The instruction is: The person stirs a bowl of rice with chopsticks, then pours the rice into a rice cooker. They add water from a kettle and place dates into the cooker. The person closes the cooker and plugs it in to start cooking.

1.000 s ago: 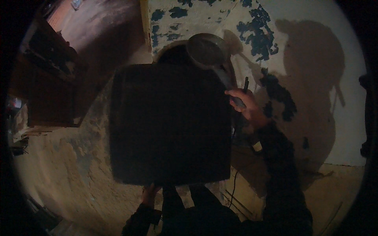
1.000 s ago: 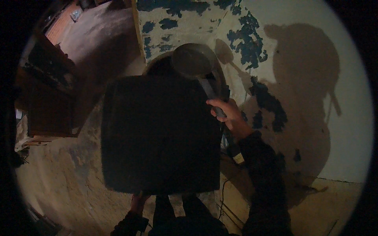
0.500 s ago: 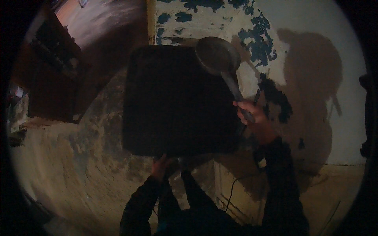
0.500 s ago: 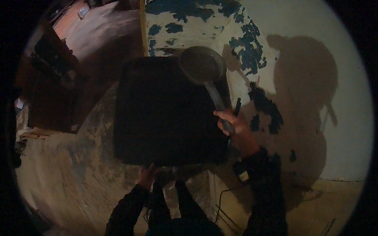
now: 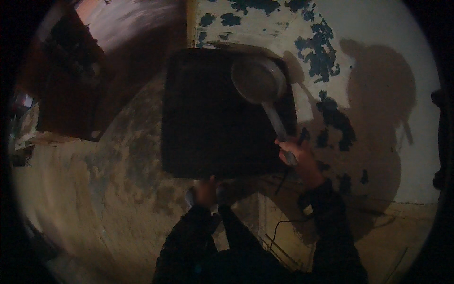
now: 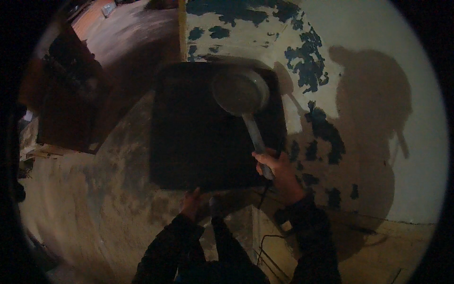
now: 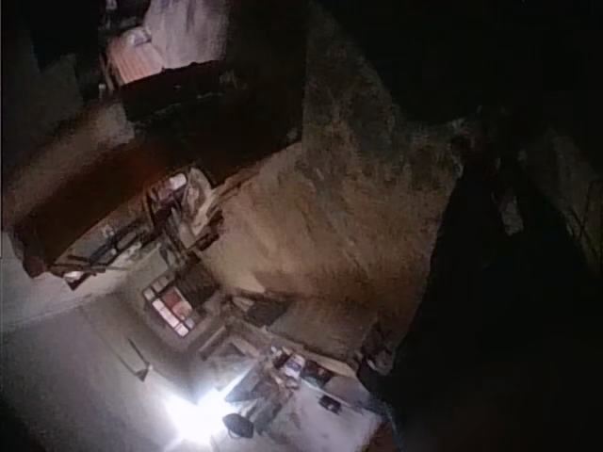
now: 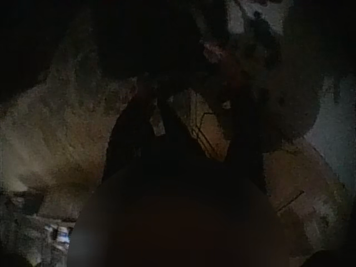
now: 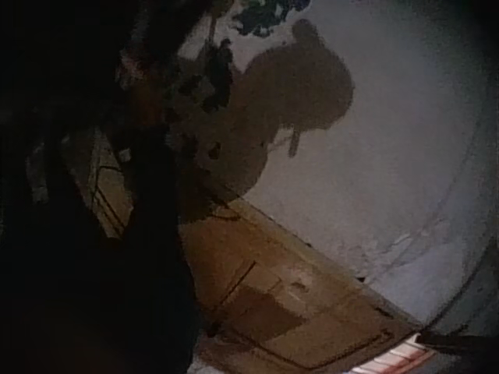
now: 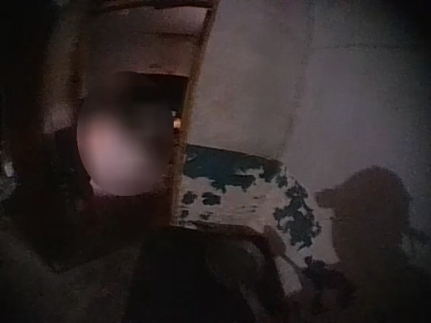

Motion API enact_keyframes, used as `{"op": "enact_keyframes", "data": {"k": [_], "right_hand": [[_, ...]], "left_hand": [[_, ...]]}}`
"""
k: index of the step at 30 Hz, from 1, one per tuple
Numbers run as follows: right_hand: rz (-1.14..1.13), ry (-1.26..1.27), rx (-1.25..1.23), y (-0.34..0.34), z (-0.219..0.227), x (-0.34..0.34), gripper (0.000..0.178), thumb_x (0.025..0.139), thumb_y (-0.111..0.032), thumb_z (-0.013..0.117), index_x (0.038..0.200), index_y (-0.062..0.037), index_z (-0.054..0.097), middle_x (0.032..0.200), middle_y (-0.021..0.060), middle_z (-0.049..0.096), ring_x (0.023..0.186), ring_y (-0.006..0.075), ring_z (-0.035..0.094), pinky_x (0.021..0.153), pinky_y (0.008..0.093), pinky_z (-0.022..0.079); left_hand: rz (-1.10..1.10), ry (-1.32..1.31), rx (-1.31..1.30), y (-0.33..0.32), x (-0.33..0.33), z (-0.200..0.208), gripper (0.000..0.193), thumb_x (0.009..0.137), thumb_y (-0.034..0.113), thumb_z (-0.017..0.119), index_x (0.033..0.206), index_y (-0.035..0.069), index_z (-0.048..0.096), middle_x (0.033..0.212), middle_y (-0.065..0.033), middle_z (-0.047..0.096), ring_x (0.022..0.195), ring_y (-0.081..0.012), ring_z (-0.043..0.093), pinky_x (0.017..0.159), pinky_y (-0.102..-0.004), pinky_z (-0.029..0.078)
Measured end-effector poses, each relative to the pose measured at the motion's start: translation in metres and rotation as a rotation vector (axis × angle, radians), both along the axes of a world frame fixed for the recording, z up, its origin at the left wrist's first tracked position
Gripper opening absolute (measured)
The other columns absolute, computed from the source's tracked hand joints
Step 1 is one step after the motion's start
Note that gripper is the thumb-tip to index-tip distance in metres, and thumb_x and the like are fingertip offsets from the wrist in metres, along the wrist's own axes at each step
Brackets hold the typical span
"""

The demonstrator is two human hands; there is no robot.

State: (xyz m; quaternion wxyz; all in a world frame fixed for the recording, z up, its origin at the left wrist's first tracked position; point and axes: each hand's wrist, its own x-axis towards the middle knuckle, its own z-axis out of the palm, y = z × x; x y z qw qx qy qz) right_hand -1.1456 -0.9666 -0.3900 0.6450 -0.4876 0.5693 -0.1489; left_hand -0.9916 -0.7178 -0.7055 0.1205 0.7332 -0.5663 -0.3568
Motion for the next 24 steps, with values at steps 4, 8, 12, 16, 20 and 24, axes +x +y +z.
{"op": "enact_keyframes", "data": {"k": [4,8,12,16,20,24], "right_hand": [[0.094,-0.087,-0.048,0.014,-0.012,-0.011,0.032,0.083,-0.025,0.071,0.101,0.0007,0.066,0.076,0.0032,0.061,0.065,0.0137,0.057,0.063,0.0296,0.042],[0.162,0.045,-0.168,0.046,-0.008,-0.005,0.029,0.086,-0.027,0.068,0.104,-0.0044,0.066,0.076,0.0018,0.062,0.066,0.0106,0.057,0.059,0.0259,0.042],[0.053,0.125,0.003,0.075,0.027,0.031,0.024,0.088,-0.023,0.064,0.101,-0.0032,0.063,0.068,0.0017,0.057,0.055,0.0113,0.052,0.049,0.0242,0.040],[0.282,0.015,0.093,0.109,0.084,0.097,0.023,0.087,-0.016,0.063,0.105,-0.0010,0.060,0.072,0.0032,0.057,0.057,0.0120,0.054,0.047,0.0245,0.041],[0.385,0.105,0.166,0.161,0.115,0.211,0.022,0.086,-0.018,0.064,0.101,-0.0014,0.060,0.072,0.0044,0.057,0.054,0.0122,0.053,0.046,0.0246,0.041],[0.307,0.010,0.105,0.221,0.129,0.315,0.025,0.085,-0.022,0.065,0.097,-0.0008,0.063,0.066,0.0036,0.057,0.050,0.0115,0.051,0.045,0.0256,0.038]], "left_hand": [[-0.249,0.094,-0.316,0.025,0.012,-0.003,0.027,0.093,0.030,0.057,0.115,0.015,0.060,0.105,-0.0112,0.065,0.089,-0.0281,0.065,0.076,-0.0390,0.051],[0.520,0.984,0.028,0.129,0.089,0.047,0.030,0.094,0.028,0.059,0.119,0.010,0.060,0.111,-0.0117,0.066,0.098,-0.0283,0.066,0.082,-0.0387,0.053],[0.958,1.107,-0.231,0.226,0.183,0.111,0.038,0.095,0.026,0.061,0.123,0.001,0.058,0.115,-0.0157,0.066,0.103,-0.0270,0.067,0.087,-0.0372,0.055],[1.404,1.057,-0.359,0.330,0.259,0.178,0.043,0.092,0.025,0.065,0.123,-0.004,0.055,0.114,-0.0190,0.067,0.100,-0.0297,0.068,0.089,-0.0401,0.055],[1.573,0.987,-0.548,0.421,0.330,0.205,0.043,0.092,0.025,0.065,0.122,-0.004,0.055,0.115,-0.0200,0.066,0.100,-0.0313,0.068,0.090,-0.0421,0.055],[1.667,0.914,-0.676,0.493,0.361,0.222,0.045,0.093,0.027,0.064,0.122,-0.006,0.056,0.109,-0.0214,0.067,0.095,-0.0308,0.069,0.084,-0.0400,0.057]]}}
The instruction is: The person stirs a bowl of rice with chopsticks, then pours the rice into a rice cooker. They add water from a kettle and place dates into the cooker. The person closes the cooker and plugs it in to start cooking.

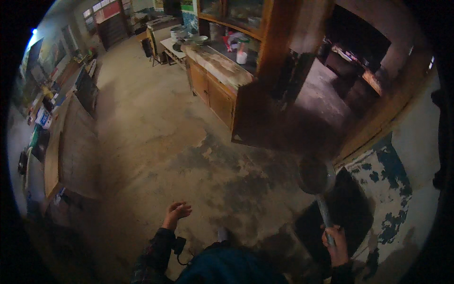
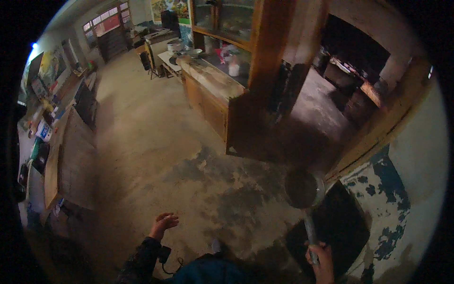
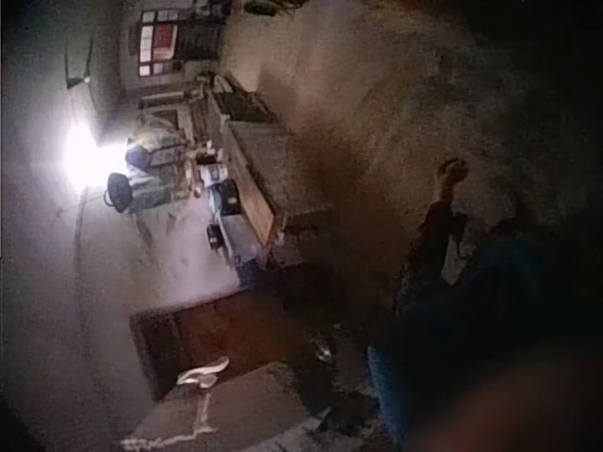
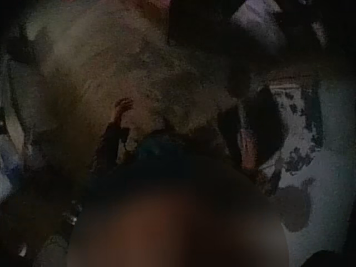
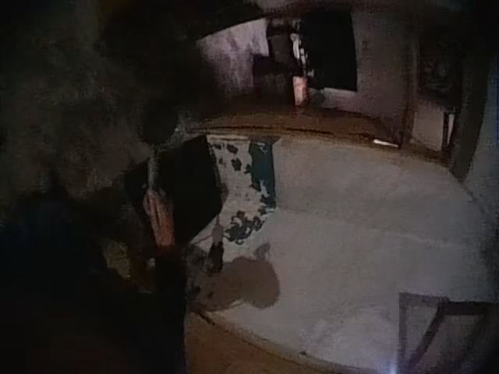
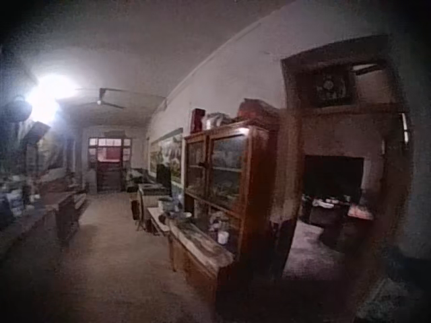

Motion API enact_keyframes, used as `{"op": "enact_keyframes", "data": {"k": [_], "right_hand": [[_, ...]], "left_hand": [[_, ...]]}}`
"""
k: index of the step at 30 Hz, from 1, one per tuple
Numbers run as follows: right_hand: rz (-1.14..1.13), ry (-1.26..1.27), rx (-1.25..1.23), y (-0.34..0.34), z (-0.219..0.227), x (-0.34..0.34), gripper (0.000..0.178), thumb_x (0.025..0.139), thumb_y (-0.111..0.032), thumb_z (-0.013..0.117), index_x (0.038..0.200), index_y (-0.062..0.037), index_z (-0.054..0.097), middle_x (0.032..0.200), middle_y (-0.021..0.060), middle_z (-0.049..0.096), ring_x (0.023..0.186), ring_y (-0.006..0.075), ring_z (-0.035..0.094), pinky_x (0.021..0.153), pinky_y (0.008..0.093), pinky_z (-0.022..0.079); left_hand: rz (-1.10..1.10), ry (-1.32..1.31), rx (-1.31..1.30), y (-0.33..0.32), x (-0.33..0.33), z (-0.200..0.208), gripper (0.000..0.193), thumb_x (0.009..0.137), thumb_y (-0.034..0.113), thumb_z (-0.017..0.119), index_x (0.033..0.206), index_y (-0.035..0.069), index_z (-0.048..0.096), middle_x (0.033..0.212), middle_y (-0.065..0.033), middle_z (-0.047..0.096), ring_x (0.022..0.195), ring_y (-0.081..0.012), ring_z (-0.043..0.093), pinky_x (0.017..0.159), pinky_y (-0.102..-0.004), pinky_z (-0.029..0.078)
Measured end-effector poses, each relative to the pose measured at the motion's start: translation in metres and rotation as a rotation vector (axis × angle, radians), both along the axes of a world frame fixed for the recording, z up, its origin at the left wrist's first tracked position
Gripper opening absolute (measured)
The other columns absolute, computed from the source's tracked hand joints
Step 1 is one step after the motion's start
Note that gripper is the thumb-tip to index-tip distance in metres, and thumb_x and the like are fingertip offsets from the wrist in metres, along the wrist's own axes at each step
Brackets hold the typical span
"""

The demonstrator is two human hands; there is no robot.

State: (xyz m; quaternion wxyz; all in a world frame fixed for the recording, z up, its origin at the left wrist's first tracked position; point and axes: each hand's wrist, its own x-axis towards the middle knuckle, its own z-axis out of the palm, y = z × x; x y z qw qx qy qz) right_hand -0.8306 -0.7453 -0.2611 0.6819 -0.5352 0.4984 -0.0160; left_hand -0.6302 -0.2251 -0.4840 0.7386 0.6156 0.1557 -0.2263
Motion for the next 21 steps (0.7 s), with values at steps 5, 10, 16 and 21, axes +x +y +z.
{"op": "enact_keyframes", "data": {"k": [5,10,16,21], "right_hand": [[0.349,-0.218,0.040,0.049,-0.003,0.135,0.031,0.082,-0.024,0.067,0.100,0.0021,0.064,0.060,0.0021,0.056,0.049,0.0102,0.050,0.045,0.0245,0.036],[0.528,-0.261,0.025,0.107,-0.006,0.290,0.035,0.081,-0.023,0.069,0.103,0.0035,0.063,0.061,0.0014,0.056,0.049,0.0092,0.049,0.047,0.0235,0.036],[0.705,-0.341,0.014,0.179,-0.036,0.481,0.035,0.082,-0.023,0.068,0.104,0.0038,0.064,0.064,0.0015,0.058,0.051,0.0091,0.052,0.050,0.0224,0.039],[0.715,-0.287,0.104,0.249,-0.031,0.627,0.037,0.084,-0.026,0.065,0.103,0.0053,0.063,0.065,0.0008,0.059,0.057,0.0073,0.055,0.055,0.0202,0.040]], "left_hand": [[0.083,-0.095,0.034,0.060,0.062,0.026,0.044,0.092,0.027,0.064,0.122,-0.005,0.057,0.109,-0.0205,0.068,0.093,-0.0301,0.070,0.082,-0.0400,0.058],[0.158,-0.177,0.005,0.111,0.168,0.033,0.046,0.092,0.027,0.065,0.122,-0.006,0.056,0.110,-0.0200,0.068,0.095,-0.0285,0.069,0.084,-0.0387,0.057],[0.262,-0.218,0.114,0.197,0.304,0.032,0.045,0.093,0.026,0.063,0.124,-0.005,0.054,0.112,-0.0200,0.066,0.095,-0.0279,0.069,0.084,-0.0371,0.056],[0.429,-0.089,0.154,0.301,0.333,0.017,0.043,0.093,0.026,0.064,0.125,-0.001,0.054,0.114,-0.0193,0.065,0.095,-0.0271,0.068,0.084,-0.0358,0.056]]}}
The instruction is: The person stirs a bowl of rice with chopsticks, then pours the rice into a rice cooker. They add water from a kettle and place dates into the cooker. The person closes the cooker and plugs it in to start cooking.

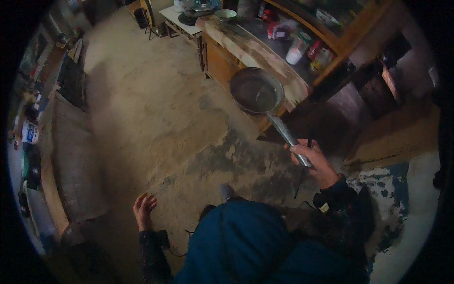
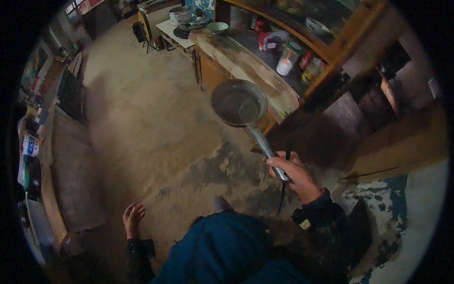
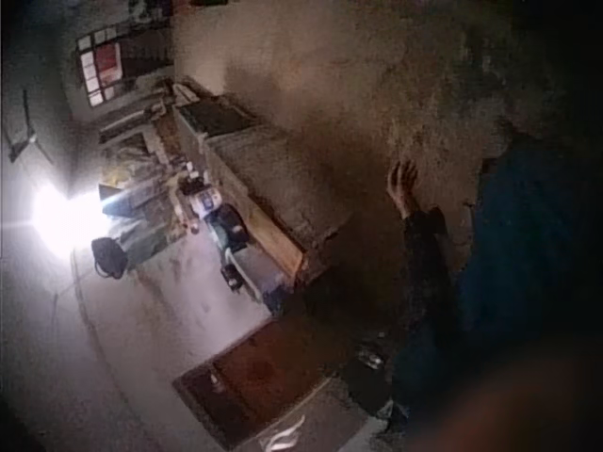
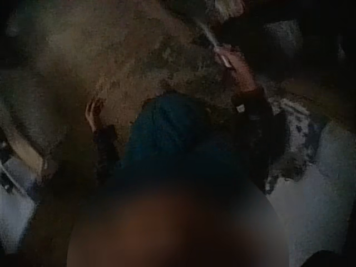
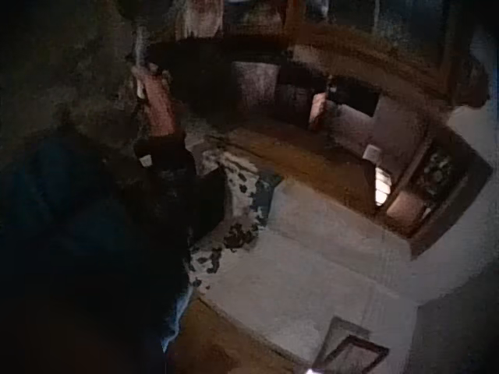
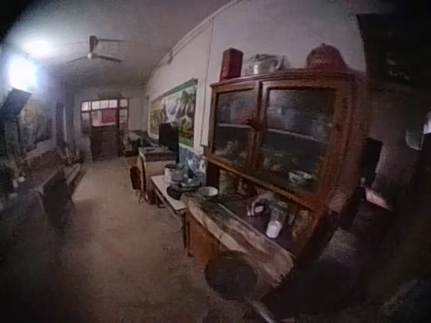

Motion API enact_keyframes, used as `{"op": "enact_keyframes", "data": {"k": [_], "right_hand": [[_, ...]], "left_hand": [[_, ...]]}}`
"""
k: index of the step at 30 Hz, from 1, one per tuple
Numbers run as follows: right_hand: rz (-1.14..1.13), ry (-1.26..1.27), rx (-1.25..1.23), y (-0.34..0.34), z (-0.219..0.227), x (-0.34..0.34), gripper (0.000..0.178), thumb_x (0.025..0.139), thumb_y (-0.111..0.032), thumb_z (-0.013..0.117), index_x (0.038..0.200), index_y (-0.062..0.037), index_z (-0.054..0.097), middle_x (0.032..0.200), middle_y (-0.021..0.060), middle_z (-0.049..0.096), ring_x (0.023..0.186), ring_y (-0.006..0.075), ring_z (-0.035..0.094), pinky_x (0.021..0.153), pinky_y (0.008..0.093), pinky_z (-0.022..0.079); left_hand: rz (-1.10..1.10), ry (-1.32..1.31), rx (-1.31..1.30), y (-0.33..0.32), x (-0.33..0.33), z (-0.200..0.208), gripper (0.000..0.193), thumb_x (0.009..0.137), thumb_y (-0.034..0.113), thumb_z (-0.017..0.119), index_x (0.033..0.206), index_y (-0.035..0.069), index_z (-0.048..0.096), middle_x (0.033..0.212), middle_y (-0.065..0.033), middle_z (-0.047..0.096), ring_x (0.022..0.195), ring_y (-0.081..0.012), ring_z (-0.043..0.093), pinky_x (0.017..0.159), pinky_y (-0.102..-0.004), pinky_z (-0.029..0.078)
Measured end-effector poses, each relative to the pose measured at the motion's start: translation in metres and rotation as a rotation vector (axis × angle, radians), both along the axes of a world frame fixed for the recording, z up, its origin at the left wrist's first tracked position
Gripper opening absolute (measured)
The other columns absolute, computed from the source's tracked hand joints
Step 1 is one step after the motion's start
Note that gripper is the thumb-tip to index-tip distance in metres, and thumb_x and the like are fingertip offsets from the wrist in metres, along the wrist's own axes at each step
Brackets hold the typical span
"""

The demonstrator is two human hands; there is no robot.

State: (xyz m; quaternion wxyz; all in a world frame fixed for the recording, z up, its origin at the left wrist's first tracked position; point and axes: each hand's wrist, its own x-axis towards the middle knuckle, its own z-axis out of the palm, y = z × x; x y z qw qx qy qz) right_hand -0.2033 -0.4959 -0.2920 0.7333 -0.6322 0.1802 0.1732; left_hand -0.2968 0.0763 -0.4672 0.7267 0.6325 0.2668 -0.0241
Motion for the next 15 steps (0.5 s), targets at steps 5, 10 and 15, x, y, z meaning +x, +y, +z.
{"op": "enact_keyframes", "data": {"k": [5,10,15], "right_hand": [[0.117,-0.014,-0.086,0.069,0.020,0.135,0.037,0.085,-0.030,0.064,0.104,0.0028,0.063,0.064,-0.0005,0.057,0.055,0.0059,0.052,0.054,0.0200,0.038],[0.071,-0.037,-0.035,0.139,0.010,0.277,0.034,0.085,-0.024,0.068,0.100,0.0059,0.066,0.065,0.0021,0.062,0.052,0.0084,0.054,0.050,0.0197,0.039],[0.058,-0.019,0.047,0.200,0.024,0.429,0.030,0.087,-0.022,0.066,0.100,0.0042,0.065,0.060,0.0011,0.058,0.048,0.0062,0.049,0.046,0.0199,0.034]], "left_hand": [[0.257,0.093,0.028,0.124,0.001,-0.022,0.045,0.092,0.026,0.066,0.126,0.000,0.052,0.114,-0.0187,0.065,0.096,-0.0266,0.068,0.080,-0.0341,0.057],[0.489,0.082,0.100,0.225,0.076,-0.019,0.042,0.092,0.023,0.067,0.125,0.002,0.054,0.114,-0.0175,0.065,0.095,-0.0253,0.068,0.076,-0.0318,0.057],[0.394,-0.003,0.104,0.286,0.260,-0.011,0.041,0.092,0.026,0.067,0.123,0.002,0.055,0.112,-0.0154,0.066,0.091,-0.0239,0.068,0.078,-0.0332,0.058]]}}
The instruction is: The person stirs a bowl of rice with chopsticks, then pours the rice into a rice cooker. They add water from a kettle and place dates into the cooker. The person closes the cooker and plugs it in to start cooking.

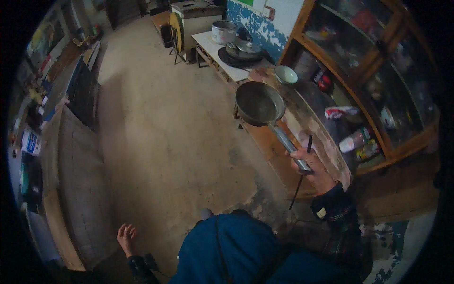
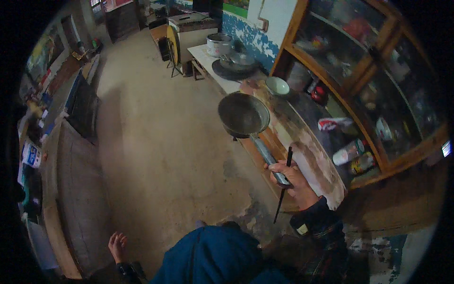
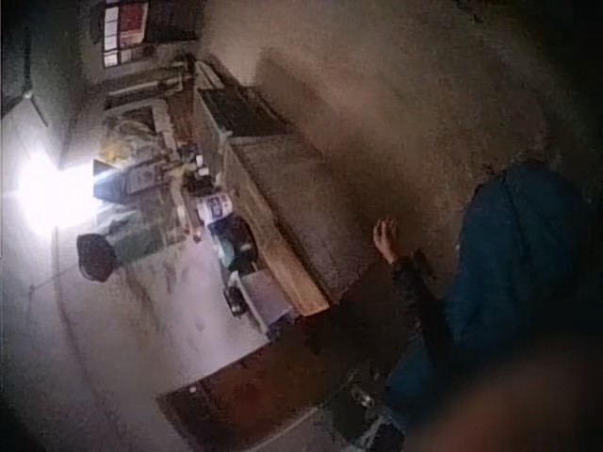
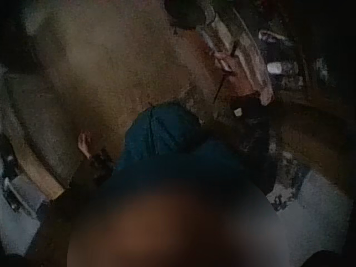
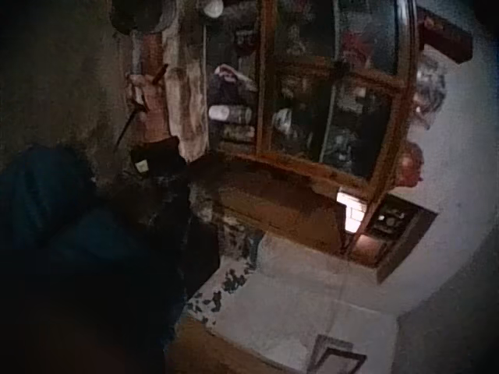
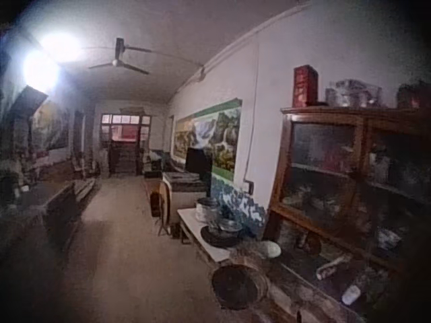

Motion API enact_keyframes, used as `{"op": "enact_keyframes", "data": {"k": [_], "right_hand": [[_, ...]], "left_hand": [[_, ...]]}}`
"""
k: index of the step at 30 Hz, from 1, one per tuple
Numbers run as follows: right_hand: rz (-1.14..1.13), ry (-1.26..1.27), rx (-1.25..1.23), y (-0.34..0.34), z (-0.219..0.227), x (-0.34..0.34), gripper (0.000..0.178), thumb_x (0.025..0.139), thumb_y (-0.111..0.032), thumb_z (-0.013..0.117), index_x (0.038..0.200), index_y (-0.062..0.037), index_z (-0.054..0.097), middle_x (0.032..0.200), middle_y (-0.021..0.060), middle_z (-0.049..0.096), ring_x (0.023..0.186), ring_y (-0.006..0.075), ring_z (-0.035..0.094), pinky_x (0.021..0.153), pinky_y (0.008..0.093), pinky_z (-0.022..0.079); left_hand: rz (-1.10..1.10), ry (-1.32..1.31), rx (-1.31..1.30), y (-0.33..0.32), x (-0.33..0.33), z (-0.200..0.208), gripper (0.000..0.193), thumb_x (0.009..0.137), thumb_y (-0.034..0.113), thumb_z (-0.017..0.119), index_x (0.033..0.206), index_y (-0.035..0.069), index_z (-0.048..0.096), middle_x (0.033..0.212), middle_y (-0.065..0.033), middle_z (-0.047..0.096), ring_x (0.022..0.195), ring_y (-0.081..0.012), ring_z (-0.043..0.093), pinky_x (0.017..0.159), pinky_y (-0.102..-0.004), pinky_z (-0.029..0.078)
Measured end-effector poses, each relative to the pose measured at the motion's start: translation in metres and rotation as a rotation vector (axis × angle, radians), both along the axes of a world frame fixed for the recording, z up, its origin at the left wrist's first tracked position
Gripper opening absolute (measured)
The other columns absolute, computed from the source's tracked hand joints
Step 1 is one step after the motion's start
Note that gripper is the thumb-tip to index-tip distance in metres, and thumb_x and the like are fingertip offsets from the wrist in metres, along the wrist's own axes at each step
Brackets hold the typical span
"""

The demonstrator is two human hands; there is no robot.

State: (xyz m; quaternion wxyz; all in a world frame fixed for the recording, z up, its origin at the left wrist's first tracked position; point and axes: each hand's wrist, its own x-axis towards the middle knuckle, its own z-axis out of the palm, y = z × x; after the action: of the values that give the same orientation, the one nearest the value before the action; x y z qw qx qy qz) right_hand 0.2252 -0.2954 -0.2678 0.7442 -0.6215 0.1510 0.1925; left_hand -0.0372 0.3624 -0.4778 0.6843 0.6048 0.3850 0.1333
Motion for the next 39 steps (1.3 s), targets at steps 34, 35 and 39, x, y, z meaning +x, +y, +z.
{"op": "enact_keyframes", "data": {"k": [34,35,39], "right_hand": [[-0.414,0.007,-0.153,0.163,-0.012,0.946,0.031,0.086,-0.025,0.067,0.099,0.0028,0.067,0.062,0.0014,0.055,0.044,0.0021,0.038,0.040,0.0159,0.027],[-0.432,0.017,-0.181,0.163,-0.012,0.967,0.031,0.086,-0.026,0.067,0.099,0.0025,0.067,0.063,0.0018,0.055,0.044,0.0021,0.038,0.040,0.0161,0.027],[-0.521,0.011,-0.234,0.157,-0.021,1.039,0.026,0.081,-0.023,0.071,0.090,0.0006,0.066,0.066,0.0047,0.058,0.043,0.0042,0.039,0.039,0.0180,0.024]], "left_hand": [[-0.520,0.083,0.007,0.158,1.111,0.009,0.043,0.093,0.026,0.062,0.124,-0.002,0.055,0.106,-0.0178,0.067,0.089,-0.0242,0.069,0.081,-0.0344,0.056],[-0.571,0.070,0.032,0.160,1.136,0.015,0.043,0.093,0.027,0.062,0.124,-0.002,0.055,0.106,-0.0178,0.067,0.090,-0.0241,0.069,0.081,-0.0345,0.056],[-0.606,0.174,0.023,0.161,1.213,0.020,0.047,0.092,0.028,0.064,0.125,-0.003,0.054,0.106,-0.0181,0.067,0.090,-0.0240,0.069,0.081,-0.0357,0.056]]}}
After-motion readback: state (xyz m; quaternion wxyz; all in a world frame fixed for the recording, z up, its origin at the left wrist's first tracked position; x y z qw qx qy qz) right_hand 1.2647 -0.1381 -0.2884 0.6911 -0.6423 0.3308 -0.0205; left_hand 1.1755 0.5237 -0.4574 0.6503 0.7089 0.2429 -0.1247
